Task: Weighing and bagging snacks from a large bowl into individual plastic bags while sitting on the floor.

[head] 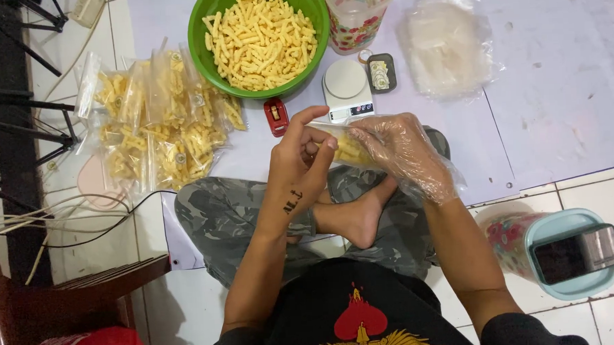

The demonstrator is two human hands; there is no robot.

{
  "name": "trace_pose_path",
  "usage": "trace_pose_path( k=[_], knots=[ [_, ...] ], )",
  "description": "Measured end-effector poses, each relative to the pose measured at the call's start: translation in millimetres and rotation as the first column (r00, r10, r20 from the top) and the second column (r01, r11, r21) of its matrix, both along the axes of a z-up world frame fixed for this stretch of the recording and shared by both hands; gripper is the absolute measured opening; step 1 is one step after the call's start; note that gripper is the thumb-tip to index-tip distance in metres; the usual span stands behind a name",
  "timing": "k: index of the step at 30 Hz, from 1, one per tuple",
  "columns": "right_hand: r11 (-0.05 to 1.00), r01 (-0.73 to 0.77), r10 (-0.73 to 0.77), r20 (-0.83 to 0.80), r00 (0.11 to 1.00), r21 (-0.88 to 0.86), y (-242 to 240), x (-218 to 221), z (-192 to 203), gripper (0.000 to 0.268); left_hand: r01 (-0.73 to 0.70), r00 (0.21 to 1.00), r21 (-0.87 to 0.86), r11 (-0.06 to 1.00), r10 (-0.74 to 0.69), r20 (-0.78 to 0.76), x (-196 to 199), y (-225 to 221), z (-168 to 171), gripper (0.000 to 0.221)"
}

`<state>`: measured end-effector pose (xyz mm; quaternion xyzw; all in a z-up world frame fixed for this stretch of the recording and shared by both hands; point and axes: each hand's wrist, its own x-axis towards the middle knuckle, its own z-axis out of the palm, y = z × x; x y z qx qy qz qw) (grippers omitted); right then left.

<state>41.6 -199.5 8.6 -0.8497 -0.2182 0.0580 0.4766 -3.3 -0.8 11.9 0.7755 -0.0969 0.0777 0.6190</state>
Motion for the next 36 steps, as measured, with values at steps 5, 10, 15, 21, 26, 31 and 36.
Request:
trace_pose_path(
  k=[5, 10, 15, 21, 26, 31, 36],
  knots=[
    [1.0, 0.001, 0.0, -0.022, 1.0, 0.025, 2.2, -1.6, 0.5, 0.023, 0.022, 0.996, 0.025, 0.999, -0.024, 0.084, 3.9, -4.3, 0.2, 0.04],
    [0.999, 0.006, -0.005, -0.019, 1.0, 0.033, 1.0, -3.7, 4.4, 0.023, -0.014, 0.996, 0.083, 0.996, 0.006, 0.091, 7.7, -7.6, -8.0, 0.039],
    [1.0, -0.012, 0.012, -0.008, 1.0, 0.027, 1.5, -4.0, 9.3, 0.024, -0.079, 0.991, 0.129, 0.988, 0.065, 0.114, 11.6, -10.0, -15.4, 0.037],
    [0.998, -0.039, 0.037, 0.036, 0.999, 0.052, 3.6, -7.6, 10.9, 0.024, -0.169, 0.979, 0.241, 0.956, 0.135, 0.15, 13.5, -14.6, -11.0, 0.03],
    [0.996, -0.061, 0.059, 0.032, 0.998, 0.059, 0.6, -4.0, 10.8, 0.024, -0.2, 0.974, 0.28, 0.939, 0.16, 0.16, 11.4, -14.9, -6.7, 0.026],
    [0.991, -0.102, 0.097, 0.059, 0.994, 0.086, -2.9, -3.2, 6.1, 0.027, -0.191, 0.976, 0.286, 0.939, 0.149, 0.161, 14.0, -12.6, -14.3, 0.025],
    [0.993, -0.102, 0.1, 0.041, 0.994, 0.066, -5.4, -1.4, 0.5, 0.024, -0.183, 0.977, 0.262, 0.948, 0.146, 0.154, 13.8, -10.7, -16.3, 0.017]
  ],
)
